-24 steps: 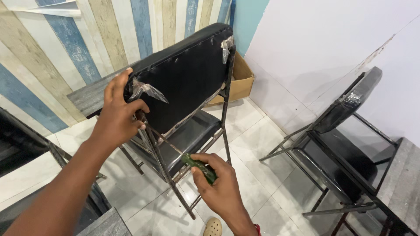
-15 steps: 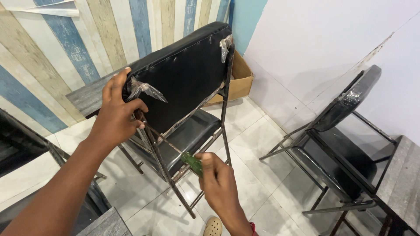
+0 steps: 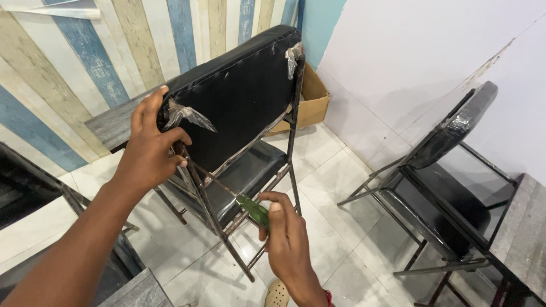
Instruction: The person uses a screwdriver to remove screws from the backrest of a black chair. They unscrew fasteners at multiple points, lift the backrest away from the seat frame, and place the removed screws on a nearby desk surface.
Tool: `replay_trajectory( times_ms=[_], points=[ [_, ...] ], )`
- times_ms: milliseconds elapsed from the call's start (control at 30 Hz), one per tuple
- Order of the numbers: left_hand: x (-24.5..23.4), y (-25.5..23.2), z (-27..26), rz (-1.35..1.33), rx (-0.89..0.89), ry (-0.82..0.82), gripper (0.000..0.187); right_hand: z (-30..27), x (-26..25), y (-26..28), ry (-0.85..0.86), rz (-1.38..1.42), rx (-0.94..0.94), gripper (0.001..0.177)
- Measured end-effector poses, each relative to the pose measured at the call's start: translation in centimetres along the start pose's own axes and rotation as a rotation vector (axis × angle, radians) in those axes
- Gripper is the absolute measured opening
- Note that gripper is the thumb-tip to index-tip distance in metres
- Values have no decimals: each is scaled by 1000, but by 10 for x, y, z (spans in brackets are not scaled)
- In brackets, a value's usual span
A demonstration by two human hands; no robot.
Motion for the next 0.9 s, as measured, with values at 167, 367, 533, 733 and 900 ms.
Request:
replay_trajectory(
  times_ms=[167, 367, 533, 733, 900],
  points=[
    [-2, -1, -1, 46, 76, -65, 42, -1, 0, 3, -93, -22, -66, 24],
    [-4, 1, -3, 5, 115, -105, 44, -4, 3, 6, -101, 2, -172, 26],
    [-4, 3, -5, 12, 172, -144, 44, -11, 5, 8, -41, 176, 36, 29],
    [-4, 6, -6, 16, 203, -149, 43, -16, 7, 19, -116, 59, -113, 30],
    [-3, 8, -5, 5, 202, -132, 41, -20, 3, 21, -145, -98, -9, 37]
  ],
)
Point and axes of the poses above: each hand's wrist, its own z-axis towards the middle knuckle, its own x-axis out of the palm, y = z × x, the point moved 3 cm from there along z, towards the middle knuckle, and after that the axes turned 2 degrees about -y, right-handed, at the moved point
